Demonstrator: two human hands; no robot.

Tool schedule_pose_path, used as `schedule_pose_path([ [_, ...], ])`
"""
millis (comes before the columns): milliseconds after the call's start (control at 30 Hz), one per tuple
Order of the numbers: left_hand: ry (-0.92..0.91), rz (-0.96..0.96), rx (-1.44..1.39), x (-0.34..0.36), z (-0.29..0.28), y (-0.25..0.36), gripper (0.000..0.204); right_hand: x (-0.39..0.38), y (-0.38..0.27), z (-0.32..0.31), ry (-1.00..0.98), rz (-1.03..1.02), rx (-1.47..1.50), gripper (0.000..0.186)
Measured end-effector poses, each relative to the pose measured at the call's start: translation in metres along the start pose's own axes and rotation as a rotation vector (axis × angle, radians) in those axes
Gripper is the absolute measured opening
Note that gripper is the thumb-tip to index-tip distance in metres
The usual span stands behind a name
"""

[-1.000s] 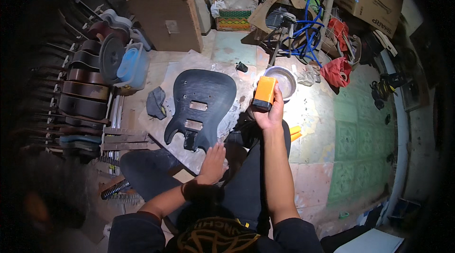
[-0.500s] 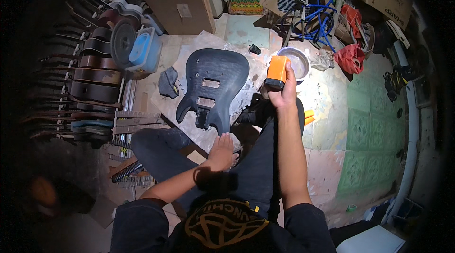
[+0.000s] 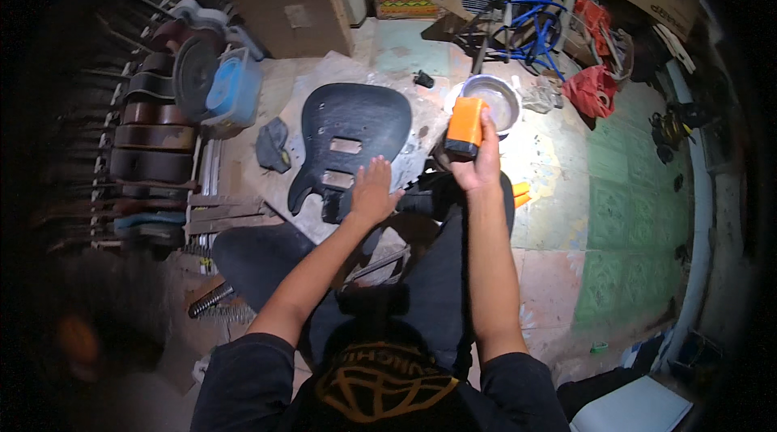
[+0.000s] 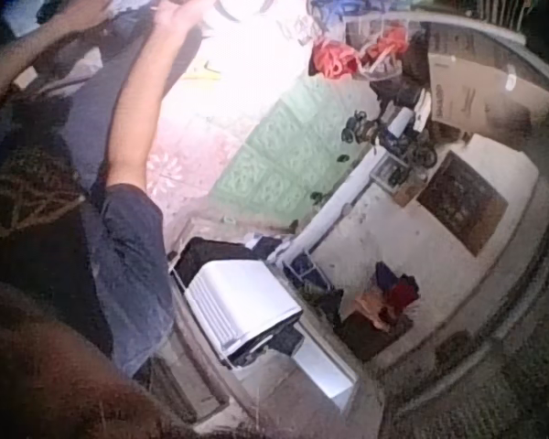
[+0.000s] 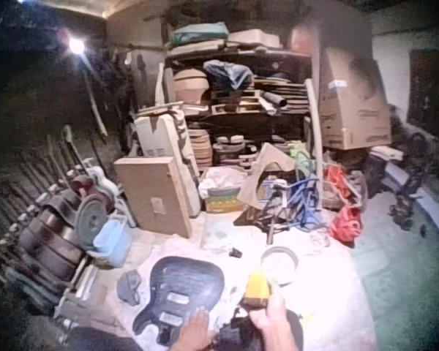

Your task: The person rubs a guitar body with a block and a cloth, then wipes the surface with a separate cloth.

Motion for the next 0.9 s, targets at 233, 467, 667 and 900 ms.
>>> schedule_pose_path([
  [233, 0.058, -0.049, -0.12, 0.05, 0.003, 0.008, 0.07, -0.002, 0.009, -0.032, 0.146, -0.017, -0.035, 0.051],
  [467, 0.074, -0.027, 0.165, 0.135, 0.007, -0.025, 0.088, 0.027, 0.018, 0.01, 0.021, -0.047, -0.083, 0.038],
  [667, -0.066, -0.064, 0.224, 0.139, 0.002, -0.047, 0.093, 0.012, 0.03, -0.001, 0.082, -0.05, -0.227, 0.038],
  [900, -0.057, -0.331, 0.175, 0.163, 0.012, -0.13, 0.081, 0.013, 0.027, -0.006, 0.138, 0.0, -0.248, 0.062],
])
Point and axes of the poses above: each hand's wrist, its own x-axis towards the middle knuckle, its own z-axis out of the palm, y = z × x, the point moved 9 cm from there along x, towards the middle knuckle, and after that the axes turned 13 degrees about x, right-handed, at the moved point
